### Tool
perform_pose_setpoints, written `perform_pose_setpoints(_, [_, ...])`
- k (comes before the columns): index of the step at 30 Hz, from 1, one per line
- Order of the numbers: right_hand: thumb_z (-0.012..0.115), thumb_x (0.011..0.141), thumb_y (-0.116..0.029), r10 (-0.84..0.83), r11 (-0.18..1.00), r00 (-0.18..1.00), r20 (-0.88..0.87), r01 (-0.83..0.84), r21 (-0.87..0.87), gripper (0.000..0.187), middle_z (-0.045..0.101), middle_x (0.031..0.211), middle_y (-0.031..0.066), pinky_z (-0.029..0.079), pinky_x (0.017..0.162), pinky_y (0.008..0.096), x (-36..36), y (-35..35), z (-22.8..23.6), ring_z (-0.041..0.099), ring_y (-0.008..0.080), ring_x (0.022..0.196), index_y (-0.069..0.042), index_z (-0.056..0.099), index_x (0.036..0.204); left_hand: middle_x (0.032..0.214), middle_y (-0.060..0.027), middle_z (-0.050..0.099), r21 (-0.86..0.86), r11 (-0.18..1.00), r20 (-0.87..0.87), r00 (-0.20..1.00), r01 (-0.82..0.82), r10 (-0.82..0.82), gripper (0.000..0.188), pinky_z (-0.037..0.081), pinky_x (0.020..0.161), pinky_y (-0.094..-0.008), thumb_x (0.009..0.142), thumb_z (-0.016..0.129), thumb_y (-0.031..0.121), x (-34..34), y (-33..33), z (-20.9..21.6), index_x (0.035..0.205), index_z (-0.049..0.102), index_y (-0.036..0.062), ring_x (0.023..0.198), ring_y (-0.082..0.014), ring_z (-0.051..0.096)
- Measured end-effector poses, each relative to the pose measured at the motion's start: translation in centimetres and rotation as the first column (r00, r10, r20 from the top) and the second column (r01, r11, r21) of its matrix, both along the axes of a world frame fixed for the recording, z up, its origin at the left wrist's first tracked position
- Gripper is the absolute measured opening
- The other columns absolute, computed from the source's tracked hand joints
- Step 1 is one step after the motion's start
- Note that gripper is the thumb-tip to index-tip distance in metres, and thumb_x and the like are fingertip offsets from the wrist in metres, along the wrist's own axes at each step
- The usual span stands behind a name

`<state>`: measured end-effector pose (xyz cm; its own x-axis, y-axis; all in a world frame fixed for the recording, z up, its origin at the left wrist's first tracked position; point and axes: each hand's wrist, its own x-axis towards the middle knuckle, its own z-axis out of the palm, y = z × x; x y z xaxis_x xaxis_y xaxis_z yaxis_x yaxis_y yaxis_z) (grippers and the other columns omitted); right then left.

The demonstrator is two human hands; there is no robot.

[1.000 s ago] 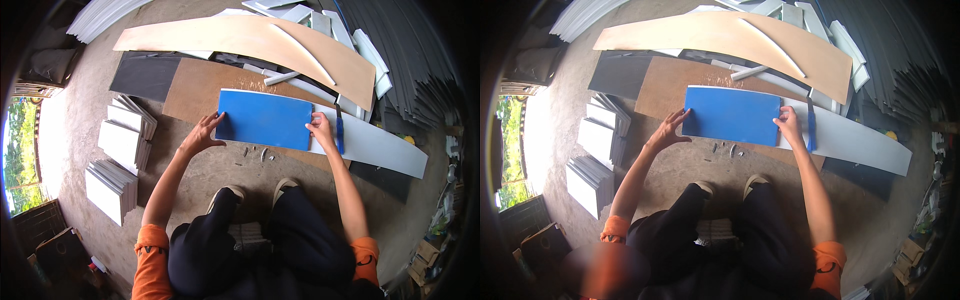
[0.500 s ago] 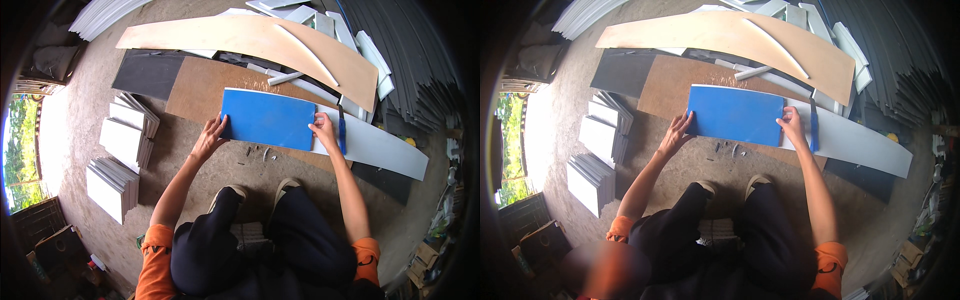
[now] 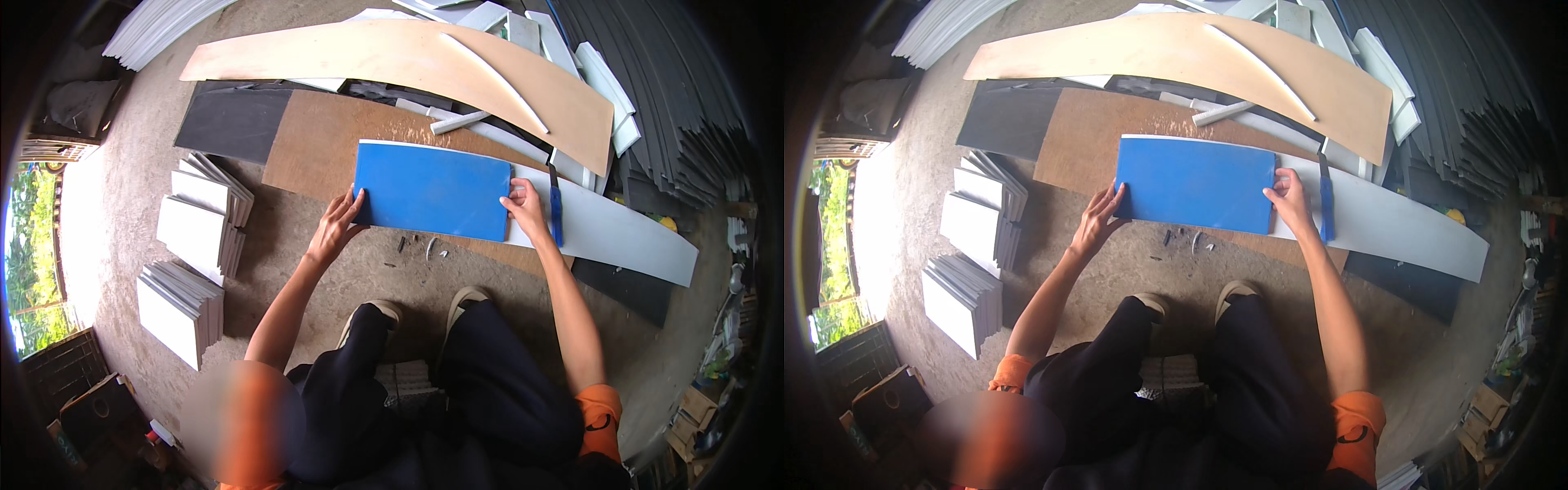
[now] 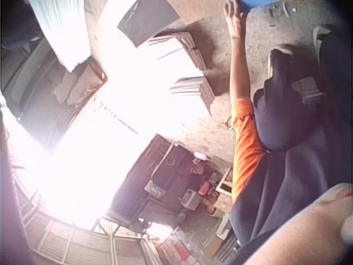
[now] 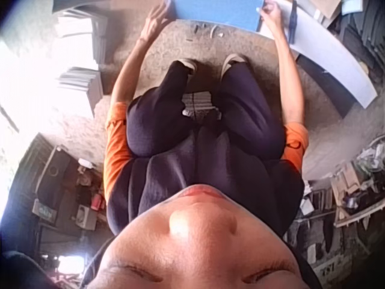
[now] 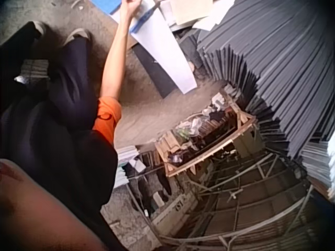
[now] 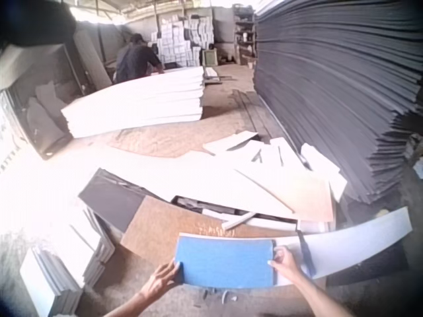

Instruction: The person sits on the floor and uses a utility knife to cut white rectangular sheets, using a blue template to guide the cuts. The person repeatedly aligns the template, scores the sheet, and breaks off the cut piece.

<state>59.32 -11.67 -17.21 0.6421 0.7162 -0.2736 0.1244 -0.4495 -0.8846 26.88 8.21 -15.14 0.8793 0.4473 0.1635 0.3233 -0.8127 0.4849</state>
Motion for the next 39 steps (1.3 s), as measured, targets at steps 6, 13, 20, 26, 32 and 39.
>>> perform_pose_setpoints(6, [0.065, 0.070, -0.007, -0.001, 0.999, 1.000, 0.011, 0.001, -0.032, 0.041, 0.052, 0.079, 0.0057, 0.047, 0.050, 0.0243, -0.3, 0.3, 0.4, 0.054, 0.0119, 0.066, -0.006, 0.045, 0.106, 0.125, -0.0171, 0.039, -0.015, 1.000, -0.038, 0.999, -0.024, 0.023, 0.077, 0.040, 0.089, -0.0379, 0.060, 0.070, 0.012, 0.1, 0.0, 0.3, 0.127, 0.034, 0.0076, 0.104, -0.0322, 0.045])
perform_pose_setpoints(13, [0.065, 0.070, -0.007, -0.047, 0.998, 0.999, 0.007, 0.047, -0.029, 0.038, 0.055, 0.078, 0.0062, 0.048, 0.050, 0.0254, -0.6, 0.3, 0.4, 0.055, 0.0126, 0.068, -0.005, 0.047, 0.103, 0.123, -0.0187, 0.041, 0.006, 1.000, -0.040, 0.999, -0.029, 0.029, 0.077, 0.041, 0.088, -0.0378, 0.058, 0.071, 0.009, 0.3, -0.3, 0.5, 0.126, 0.036, 0.0066, 0.104, -0.0321, 0.046])
perform_pose_setpoints(20, [0.067, 0.068, -0.010, -0.028, 0.999, 0.997, 0.069, 0.031, -0.034, 0.041, 0.056, 0.076, 0.0048, 0.046, 0.061, 0.0272, 0.3, -0.3, -1.0, 0.056, 0.0140, 0.068, -0.006, 0.047, 0.103, 0.124, -0.0180, 0.040, 0.015, 0.999, -0.039, 0.999, -0.037, 0.038, 0.077, 0.041, 0.089, -0.0378, 0.058, 0.071, 0.006, 0.9, -0.8, 0.5, 0.126, 0.035, 0.0078, 0.104, -0.0322, 0.046])
perform_pose_setpoints(26, [0.065, 0.070, -0.010, 0.005, 0.994, 0.998, 0.068, 0.003, -0.114, 0.040, 0.056, 0.080, 0.0067, 0.047, 0.056, 0.0284, -0.1, 0.5, -0.4, 0.056, 0.0155, 0.069, -0.007, 0.043, 0.103, 0.127, -0.0218, 0.033, 0.045, 0.993, -0.091, 0.990, -0.106, 0.110, 0.076, 0.038, 0.092, -0.0400, 0.067, 0.068, 0.028, 0.9, -2.0, 0.8, 0.128, 0.030, 0.0036, 0.110, -0.0352, 0.039])
perform_pose_setpoints(32, [0.062, 0.072, -0.003, 0.037, 0.989, 0.997, 0.065, -0.028, -0.143, 0.040, 0.053, 0.080, 0.0069, 0.048, 0.049, 0.0257, -0.1, 0.4, 0.5, 0.055, 0.0143, 0.067, -0.007, 0.039, 0.105, 0.118, -0.0223, 0.042, -0.049, 0.970, 0.007, 0.971, -0.239, 0.239, 0.074, 0.037, 0.088, -0.0395, 0.074, 0.063, 0.022, 3.1, 0.1, -0.1, 0.132, 0.020, 0.0035, 0.106, -0.0357, 0.040])
perform_pose_setpoints(39, [0.062, 0.072, -0.002, 0.032, 0.986, 0.999, 0.015, -0.029, -0.164, 0.042, 0.051, 0.079, 0.0062, 0.047, 0.049, 0.0252, -0.4, 0.7, 1.0, 0.054, 0.0138, 0.067, -0.007, 0.038, 0.106, 0.114, -0.0155, 0.049, -0.403, 0.847, 0.022, 0.921, -0.347, 0.388, 0.082, 0.037, 0.088, -0.0372, 0.068, 0.067, 0.008, 5.6, 3.5, -0.6, 0.134, 0.018, 0.0141, 0.098, -0.0305, 0.045])
